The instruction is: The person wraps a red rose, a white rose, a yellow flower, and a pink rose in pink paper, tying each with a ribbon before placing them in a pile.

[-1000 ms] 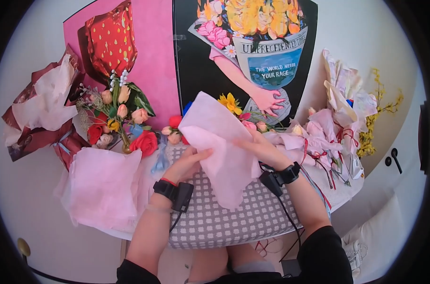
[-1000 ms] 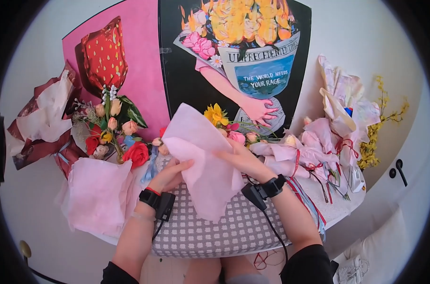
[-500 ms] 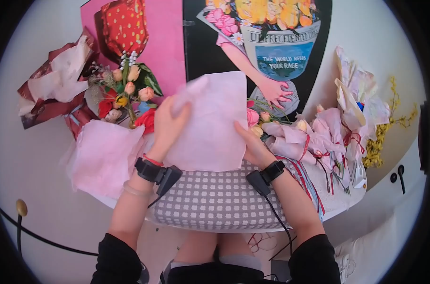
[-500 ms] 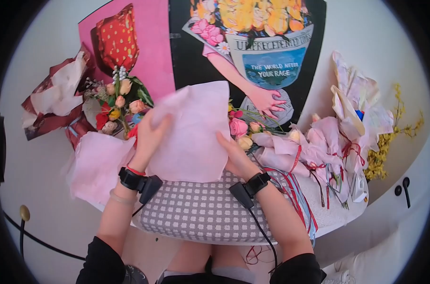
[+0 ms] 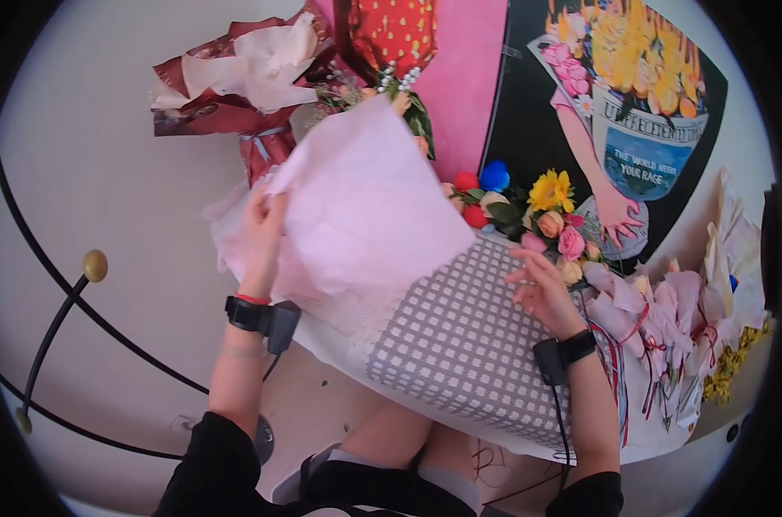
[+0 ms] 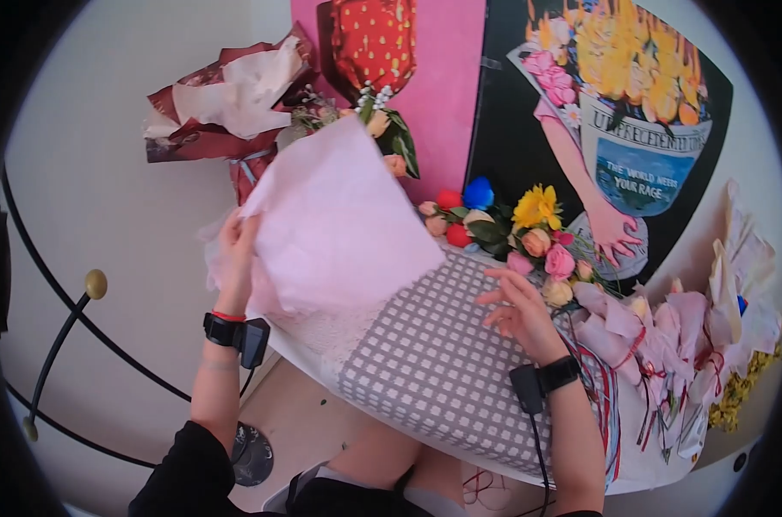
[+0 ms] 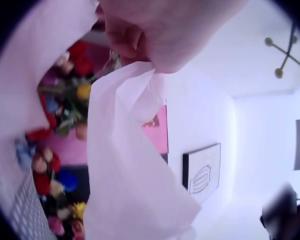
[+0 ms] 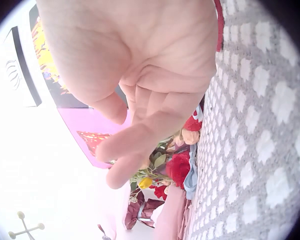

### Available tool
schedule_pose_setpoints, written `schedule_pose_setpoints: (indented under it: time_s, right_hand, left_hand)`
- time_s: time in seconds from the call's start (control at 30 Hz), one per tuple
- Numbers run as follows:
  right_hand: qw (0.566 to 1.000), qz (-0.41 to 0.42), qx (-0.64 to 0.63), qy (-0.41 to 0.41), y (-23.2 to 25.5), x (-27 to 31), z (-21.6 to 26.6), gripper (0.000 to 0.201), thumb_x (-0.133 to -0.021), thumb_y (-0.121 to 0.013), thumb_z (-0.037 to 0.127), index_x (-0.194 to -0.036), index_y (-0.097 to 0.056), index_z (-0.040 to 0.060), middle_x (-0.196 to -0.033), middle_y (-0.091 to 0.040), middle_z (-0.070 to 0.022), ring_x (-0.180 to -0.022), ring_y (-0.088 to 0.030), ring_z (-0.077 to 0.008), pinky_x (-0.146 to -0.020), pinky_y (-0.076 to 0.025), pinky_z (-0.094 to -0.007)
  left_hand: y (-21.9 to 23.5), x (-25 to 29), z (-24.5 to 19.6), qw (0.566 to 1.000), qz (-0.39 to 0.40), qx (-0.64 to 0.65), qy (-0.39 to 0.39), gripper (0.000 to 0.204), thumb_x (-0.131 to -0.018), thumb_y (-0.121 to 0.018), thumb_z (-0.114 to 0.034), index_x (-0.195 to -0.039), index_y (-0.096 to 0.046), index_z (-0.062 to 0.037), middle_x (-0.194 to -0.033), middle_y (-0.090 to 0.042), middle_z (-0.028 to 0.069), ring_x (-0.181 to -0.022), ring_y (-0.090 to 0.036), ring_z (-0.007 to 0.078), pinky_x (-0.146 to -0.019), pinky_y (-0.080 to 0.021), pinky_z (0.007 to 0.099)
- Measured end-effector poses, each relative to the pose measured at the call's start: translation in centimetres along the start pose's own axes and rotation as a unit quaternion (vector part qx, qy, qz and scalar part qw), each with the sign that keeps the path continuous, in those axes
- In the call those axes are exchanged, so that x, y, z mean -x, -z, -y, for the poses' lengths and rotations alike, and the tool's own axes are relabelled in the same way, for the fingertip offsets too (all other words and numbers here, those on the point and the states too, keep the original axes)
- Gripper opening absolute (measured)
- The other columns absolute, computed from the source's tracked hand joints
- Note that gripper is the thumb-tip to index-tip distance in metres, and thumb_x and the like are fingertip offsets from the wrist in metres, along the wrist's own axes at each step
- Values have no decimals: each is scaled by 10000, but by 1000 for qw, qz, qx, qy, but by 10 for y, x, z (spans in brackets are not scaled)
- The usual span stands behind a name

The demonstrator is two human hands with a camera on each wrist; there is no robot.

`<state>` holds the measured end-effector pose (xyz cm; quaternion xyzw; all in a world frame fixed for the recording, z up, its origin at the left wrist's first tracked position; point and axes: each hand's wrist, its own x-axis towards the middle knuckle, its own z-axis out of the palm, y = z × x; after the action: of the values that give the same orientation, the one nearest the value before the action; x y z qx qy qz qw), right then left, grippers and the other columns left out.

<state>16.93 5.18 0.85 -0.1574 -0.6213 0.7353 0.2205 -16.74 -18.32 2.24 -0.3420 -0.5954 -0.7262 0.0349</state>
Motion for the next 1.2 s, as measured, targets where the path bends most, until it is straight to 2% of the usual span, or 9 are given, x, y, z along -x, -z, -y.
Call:
schedule_pose_setpoints:
  time_s: [0.37, 0.43, 0.47, 0.57, 0.63, 0.83, 0.9, 0.97, 1.2]
  right_hand:
    - [998, -58, -28, -1, 11, -7, -19, 234, -923, -447, 226, -1066, -525, 58, -784, -585, -39, -632, -602, -117, -461, -442, -193]
    - [998, -56, -28, -3, 12, -7, -21, 223, -924, -441, 216, -1053, -524, 54, -772, -583, -37, -619, -598, -112, -462, -433, -185]
    - [998, -55, -27, -2, 12, -8, -21, 223, -924, -441, 216, -1053, -524, 54, -772, -583, -37, -619, -598, -112, -462, -433, -185]
    - [999, -44, -10, -4, 12, -10, -21, 221, -925, -436, 213, -1046, -521, 49, -761, -582, -35, -608, -593, -108, -465, -428, -186]
    - [999, -48, -5, -9, 11, -9, -22, 223, -925, -435, 208, -1045, -524, 42, -754, -583, -34, -605, -595, -110, -472, -433, -191]
    - [978, -18, 207, 8, -15, -13, -10, 216, -915, -459, 206, -1026, -547, 43, -807, -591, -37, -684, -605, -125, -570, -474, -214]
    - [930, 89, 334, 125, -49, -24, -7, 226, -888, -501, 198, -1036, -545, 32, -941, -588, -83, -836, -600, -191, -723, -483, -285]
    - [792, 173, 536, 236, -93, -35, 5, 270, -854, -544, 188, -1066, -534, 21, -1059, -550, -125, -1022, -531, -257, -867, -427, -355]
    - [694, 234, 596, 328, -160, -99, -61, 416, -879, -450, 342, -1197, -493, 77, -1281, -432, -167, -1187, -411, -297, -964, -345, -396]
  left_hand:
    - [77, 3, 69, 931, -153, -326, 65, 200, -762, -564, -133, -910, -581, 0, -732, -571, 81, -633, -544, 194, -602, -429, 297]
    - [60, 16, 43, 719, -267, -592, -248, 255, -736, -597, -107, -974, -570, -21, -979, -552, 166, -826, -564, 277, -724, -444, 332]
    - [54, 21, 32, 719, -269, -591, -248, 255, -736, -597, -107, -974, -570, -21, -979, -552, 166, -826, -564, 277, -724, -444, 332]
    - [47, 26, 23, 826, -48, -488, -278, 346, -715, -653, -115, -1036, -550, -40, -1125, -483, 171, -979, -518, 311, -795, -435, 366]
    - [51, 23, 41, 877, 287, -337, -188, 429, -718, -687, -218, -1087, -537, -56, -1147, -491, 173, -1015, -504, 363, -835, -431, 387]
    - [32, 40, 43, 804, 311, -473, -183, 763, -673, -621, -585, -1276, -441, -154, -1313, -376, 207, -1186, -348, 449, -982, -270, 540]
    - [25, 42, 30, 780, 335, -509, -145, 804, -649, -614, -625, -1308, -395, -219, -1350, -324, 208, -1215, -284, 475, -990, -231, 564]
    - [19, 41, 23, 750, 360, -544, -110, 850, -625, -607, -664, -1340, -349, -283, -1386, -272, 209, -1244, -219, 502, -998, -193, 588]
    - [24, 28, 29, 709, 407, -575, -32, 953, -600, -548, -745, -1385, -229, -309, -1434, -142, 214, -1280, -96, 513, -1021, -84, 591]
